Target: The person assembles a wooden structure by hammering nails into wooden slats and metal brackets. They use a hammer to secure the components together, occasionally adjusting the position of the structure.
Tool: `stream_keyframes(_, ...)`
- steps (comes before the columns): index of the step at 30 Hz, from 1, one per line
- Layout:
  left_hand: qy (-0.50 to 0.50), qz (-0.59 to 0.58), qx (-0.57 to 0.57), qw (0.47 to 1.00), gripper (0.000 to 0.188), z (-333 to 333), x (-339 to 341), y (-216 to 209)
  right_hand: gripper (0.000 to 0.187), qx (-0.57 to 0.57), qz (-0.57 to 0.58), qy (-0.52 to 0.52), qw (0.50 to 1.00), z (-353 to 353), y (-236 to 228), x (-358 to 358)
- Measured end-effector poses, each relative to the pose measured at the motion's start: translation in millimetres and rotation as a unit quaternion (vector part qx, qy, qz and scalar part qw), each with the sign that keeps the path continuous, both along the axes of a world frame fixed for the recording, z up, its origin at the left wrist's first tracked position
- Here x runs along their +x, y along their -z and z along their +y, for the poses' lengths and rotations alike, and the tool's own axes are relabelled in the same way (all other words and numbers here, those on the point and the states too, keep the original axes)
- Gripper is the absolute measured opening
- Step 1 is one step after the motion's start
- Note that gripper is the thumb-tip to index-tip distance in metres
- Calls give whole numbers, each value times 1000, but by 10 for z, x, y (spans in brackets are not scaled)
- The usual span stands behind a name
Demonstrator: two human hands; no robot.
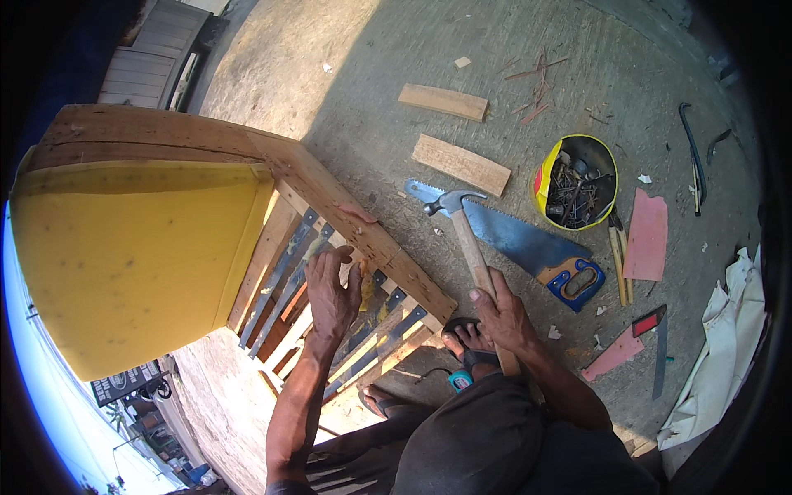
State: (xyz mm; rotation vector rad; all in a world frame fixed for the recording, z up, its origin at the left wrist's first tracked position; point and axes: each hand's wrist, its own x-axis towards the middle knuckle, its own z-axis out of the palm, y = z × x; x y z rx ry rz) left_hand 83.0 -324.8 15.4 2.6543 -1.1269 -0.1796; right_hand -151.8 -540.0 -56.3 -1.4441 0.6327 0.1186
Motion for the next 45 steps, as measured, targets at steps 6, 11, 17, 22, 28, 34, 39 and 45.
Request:
stream_keyframes(6,33,20,73,997,62,605,-388,183,54,126,64,101,985,-27,36,34)
stream_keyframes(11,-42,105,43,993,69,772,-405,348,54,-121,-44,-142,981,55,-46,89)
stream_keyframes(17,-92,148,193,966,61,846,-291,353,53,14,80,27,996,101,-49,-30)
stream_keyframes(22,-56,72,143,986,48,838,-261,465,48,-102,-1,-58,993,160,-59,-5)
stream_keyframes(28,-104,97,188,972,49,870,-271,455,45,-72,-20,-79,994,198,-133,-30)
stream_keyframes(34,-126,140,290,938,52,818,-246,420,42,47,50,241,968,202,-181,-91)
stream_keyframes(39,-113,116,263,951,54,853,-252,449,44,-51,35,-155,986,268,-189,-63)
stream_keyframes(45,-83,88,155,980,51,896,-279,463,41,106,61,264,957,272,-157,-150)
